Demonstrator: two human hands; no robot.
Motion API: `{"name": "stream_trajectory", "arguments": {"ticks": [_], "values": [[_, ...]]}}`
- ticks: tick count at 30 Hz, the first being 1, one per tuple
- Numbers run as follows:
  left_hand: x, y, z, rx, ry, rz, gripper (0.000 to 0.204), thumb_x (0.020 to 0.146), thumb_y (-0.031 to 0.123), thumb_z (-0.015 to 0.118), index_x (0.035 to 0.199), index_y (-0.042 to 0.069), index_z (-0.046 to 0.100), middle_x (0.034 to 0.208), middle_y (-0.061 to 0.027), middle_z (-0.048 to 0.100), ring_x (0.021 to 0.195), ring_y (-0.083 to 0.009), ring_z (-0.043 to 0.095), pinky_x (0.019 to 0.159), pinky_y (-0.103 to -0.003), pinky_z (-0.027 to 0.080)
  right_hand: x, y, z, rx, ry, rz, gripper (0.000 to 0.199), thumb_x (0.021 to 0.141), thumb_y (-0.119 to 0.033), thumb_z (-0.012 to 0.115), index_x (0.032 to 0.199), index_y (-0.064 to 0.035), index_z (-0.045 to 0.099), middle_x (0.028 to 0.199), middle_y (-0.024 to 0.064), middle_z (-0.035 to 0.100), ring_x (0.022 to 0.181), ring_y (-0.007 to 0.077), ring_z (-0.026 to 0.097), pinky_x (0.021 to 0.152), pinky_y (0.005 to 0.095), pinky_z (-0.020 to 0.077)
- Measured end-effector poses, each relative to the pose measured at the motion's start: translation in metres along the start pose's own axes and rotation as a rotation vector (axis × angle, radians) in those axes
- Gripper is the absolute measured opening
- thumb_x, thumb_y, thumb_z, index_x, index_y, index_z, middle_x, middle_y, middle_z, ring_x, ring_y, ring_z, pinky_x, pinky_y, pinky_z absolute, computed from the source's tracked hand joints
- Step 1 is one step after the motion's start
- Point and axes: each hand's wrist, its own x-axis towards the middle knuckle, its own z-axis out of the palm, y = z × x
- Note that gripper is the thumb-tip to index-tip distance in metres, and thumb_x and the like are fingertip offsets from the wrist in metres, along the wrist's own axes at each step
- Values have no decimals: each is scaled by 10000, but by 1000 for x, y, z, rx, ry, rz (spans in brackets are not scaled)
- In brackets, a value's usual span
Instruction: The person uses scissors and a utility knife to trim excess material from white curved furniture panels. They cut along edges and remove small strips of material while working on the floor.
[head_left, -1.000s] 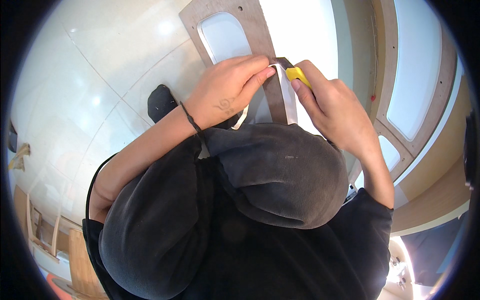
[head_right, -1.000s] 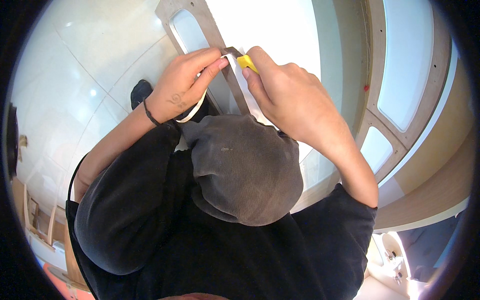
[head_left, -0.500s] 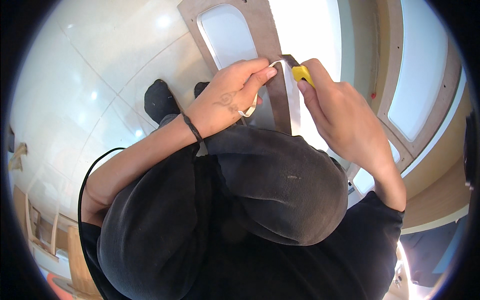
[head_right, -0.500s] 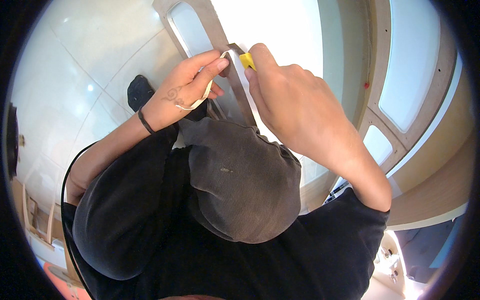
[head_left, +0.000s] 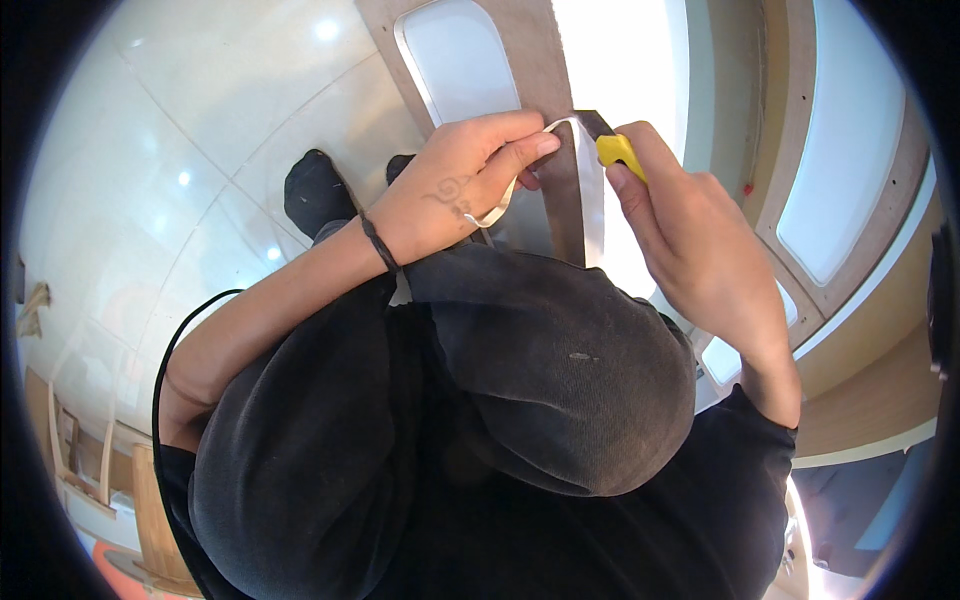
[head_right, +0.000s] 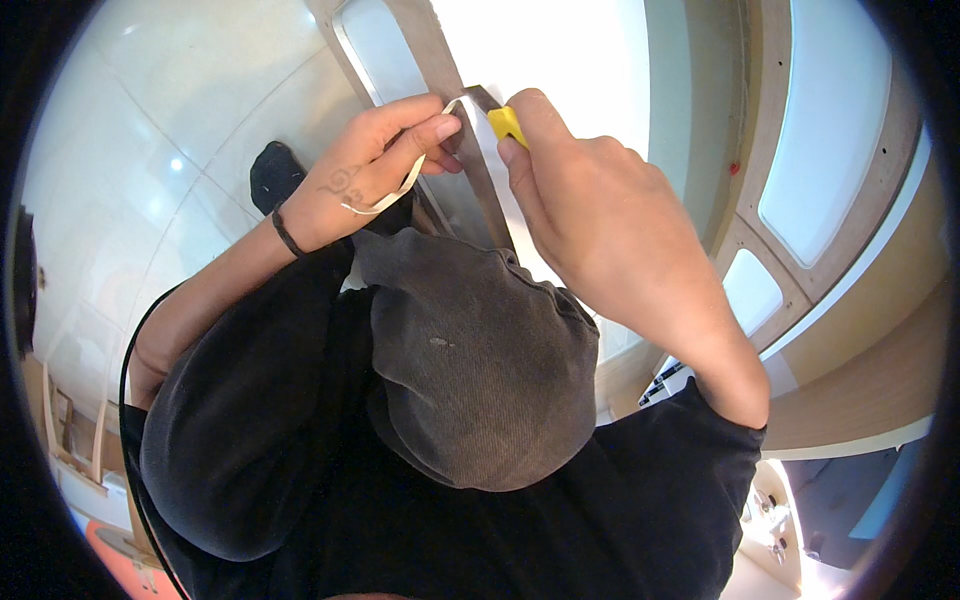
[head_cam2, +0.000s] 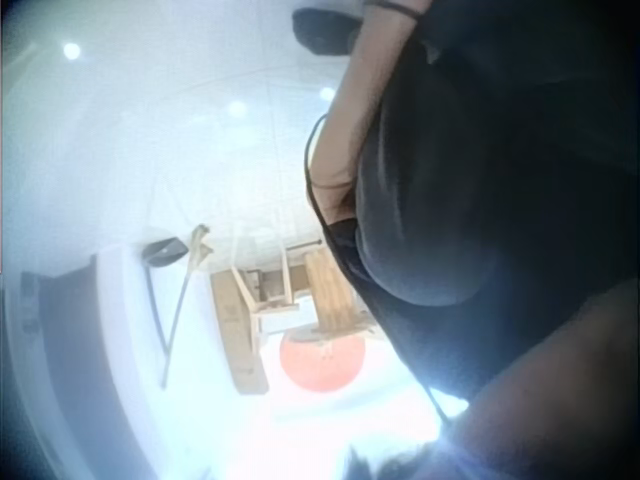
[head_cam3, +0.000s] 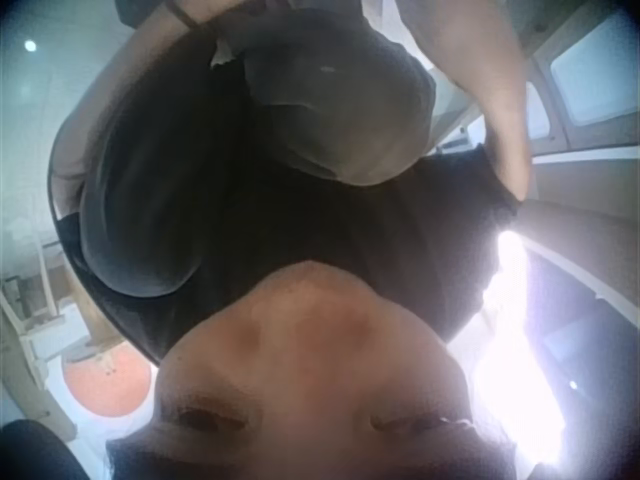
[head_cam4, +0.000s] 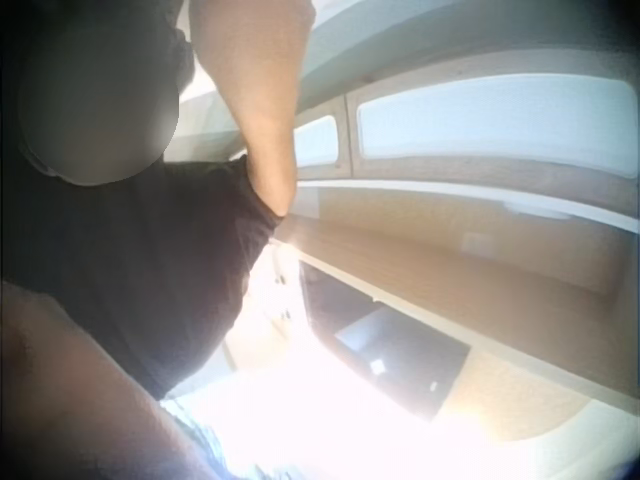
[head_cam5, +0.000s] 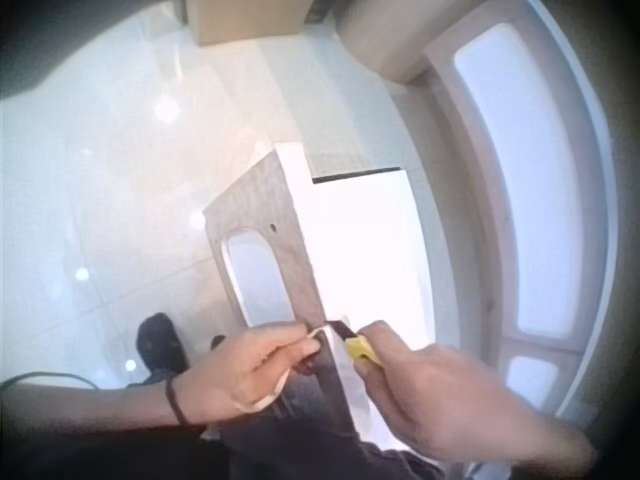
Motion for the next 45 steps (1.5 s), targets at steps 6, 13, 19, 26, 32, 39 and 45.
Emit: {"name": "stream_trajectory", "arguments": {"ticks": [6,13,19,26,32,39,45], "values": [[3,-2,-1,31,-33,19,361,1090,302,463,945,-18,545,866,-30,554,891,-118,647,887,-304,555,-1,2,7,-64,36,-27,176,1049,-170,465,1064,4,450,588,192,603,566,416,639,533,495,491],[5,-7,-1,26,-48,64,351,1092,284,460,984,-30,574,895,-39,577,919,-131,653,895,-314,560,2,3,7,-12,19,-24,181,1043,-154,476,1055,22,439,594,210,596,579,428,635,543,504,484],[6,-11,-2,67,-77,80,299,1082,222,485,1007,-51,581,925,-47,567,946,-131,645,907,-309,565,7,6,11,12,47,-36,177,1040,-152,479,1051,20,438,602,222,592,587,440,626,551,517,473],[3,-14,-3,140,-95,152,282,1074,190,496,1021,-72,585,954,-56,559,976,-140,643,958,-324,565,2,8,16,41,91,-34,172,1077,-186,455,1100,-16,446,613,221,508,544,404,482,552,461,374],[3,-17,-2,111,-88,169,292,1072,188,500,1024,-83,595,938,-71,569,986,-158,659,944,-320,567,-6,11,12,90,31,-4,199,1089,-207,443,1108,-9,461,600,164,478,500,266,444,536,417,353],[7,-19,-7,285,-78,291,253,1053,168,530,993,-70,591,923,-109,553,903,-202,656,823,-316,550,-1,8,7,59,-8,29,177,1049,-175,478,1056,0,454,587,222,571,600,440,621,570,513,454],[3,-24,-6,420,-33,467,229,1016,155,572,967,-68,585,901,-147,493,791,-279,523,721,-367,433,5,8,13,8,45,-67,174,1047,-176,482,1057,-5,451,599,223,581,606,445,624,563,518,459]]}}
